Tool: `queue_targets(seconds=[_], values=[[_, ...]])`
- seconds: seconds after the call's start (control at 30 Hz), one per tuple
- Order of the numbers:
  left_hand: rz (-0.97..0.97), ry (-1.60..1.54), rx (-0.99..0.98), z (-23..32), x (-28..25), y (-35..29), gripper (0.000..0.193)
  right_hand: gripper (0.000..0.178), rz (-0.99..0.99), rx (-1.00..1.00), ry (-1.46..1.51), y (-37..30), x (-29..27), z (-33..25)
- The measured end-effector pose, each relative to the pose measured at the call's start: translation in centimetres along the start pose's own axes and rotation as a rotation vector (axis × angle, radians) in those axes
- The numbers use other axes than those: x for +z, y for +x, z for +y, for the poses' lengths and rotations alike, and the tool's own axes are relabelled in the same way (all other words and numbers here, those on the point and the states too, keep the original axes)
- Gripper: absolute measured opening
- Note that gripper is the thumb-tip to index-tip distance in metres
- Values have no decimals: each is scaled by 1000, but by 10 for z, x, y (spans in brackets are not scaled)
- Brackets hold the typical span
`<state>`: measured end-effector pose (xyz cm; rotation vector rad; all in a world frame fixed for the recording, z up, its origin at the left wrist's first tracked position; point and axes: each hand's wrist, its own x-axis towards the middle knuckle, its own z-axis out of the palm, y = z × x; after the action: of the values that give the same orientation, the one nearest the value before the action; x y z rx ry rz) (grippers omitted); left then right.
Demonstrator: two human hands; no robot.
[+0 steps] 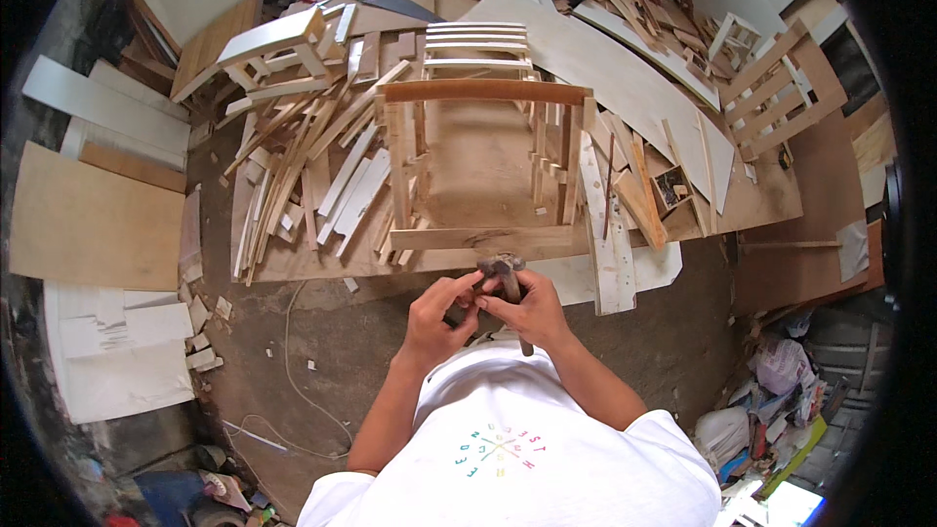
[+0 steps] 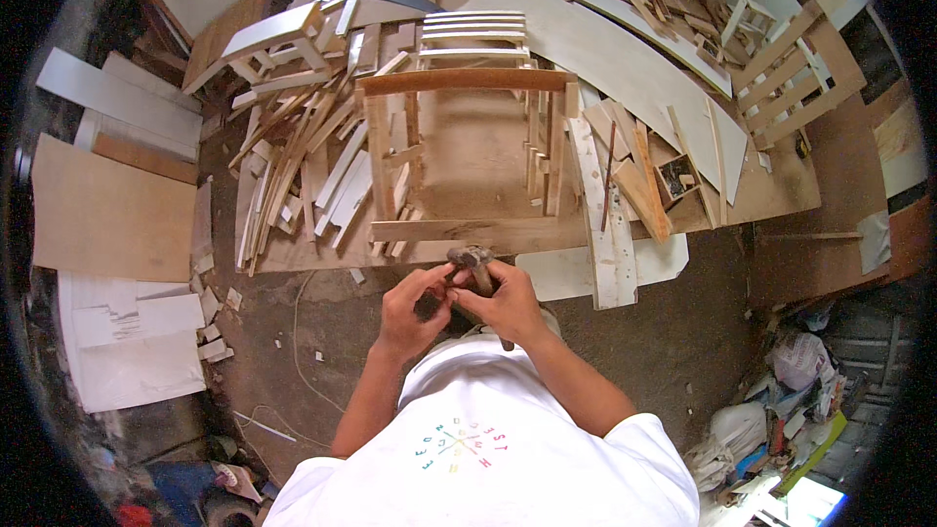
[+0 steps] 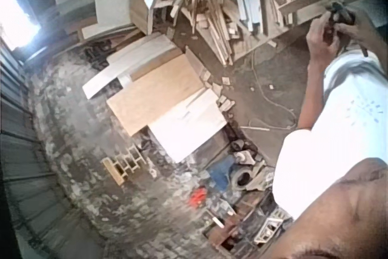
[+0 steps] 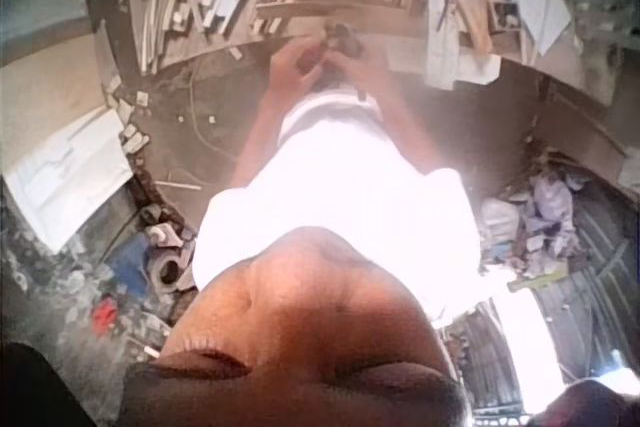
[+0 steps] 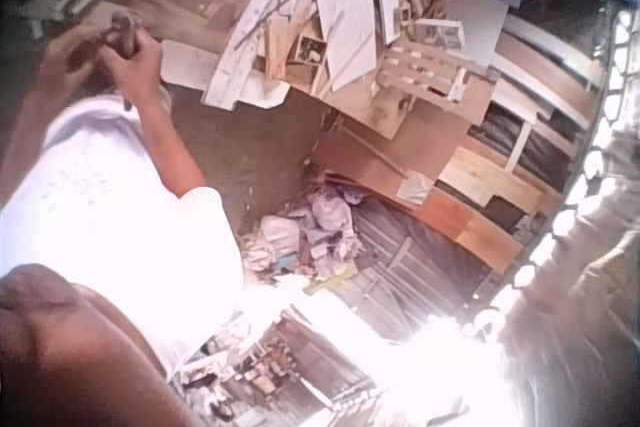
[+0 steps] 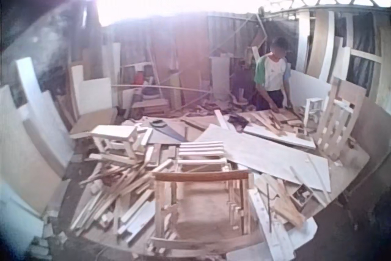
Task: The person builds a small wooden chair by hammering nails into the frame, reaching for nails from a small wooden box, and positioning a wooden slat against the base of the chair.
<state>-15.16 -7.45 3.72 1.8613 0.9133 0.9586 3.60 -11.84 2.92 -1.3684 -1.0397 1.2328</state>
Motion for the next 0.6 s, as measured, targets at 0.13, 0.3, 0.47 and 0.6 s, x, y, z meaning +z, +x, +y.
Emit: queue_targets(seconds=[0.13, 0.3, 0.47, 0.6], values=[[155, -16, -6, -30, -34, 2, 38, 23, -18, 160, 149, 13, 34, -19], [318, -136, -70, -66, -67, 3, 26, 43, -166, 350, 426, -8, 64, 3], [266, 74, 28, -92, -89, 22, 24, 50, -153, 347, 386, 3, 86, 0], [246, 81, 173, -126, -92, 36, 32, 48, 109, 208, 484, 6, 111, -5]])
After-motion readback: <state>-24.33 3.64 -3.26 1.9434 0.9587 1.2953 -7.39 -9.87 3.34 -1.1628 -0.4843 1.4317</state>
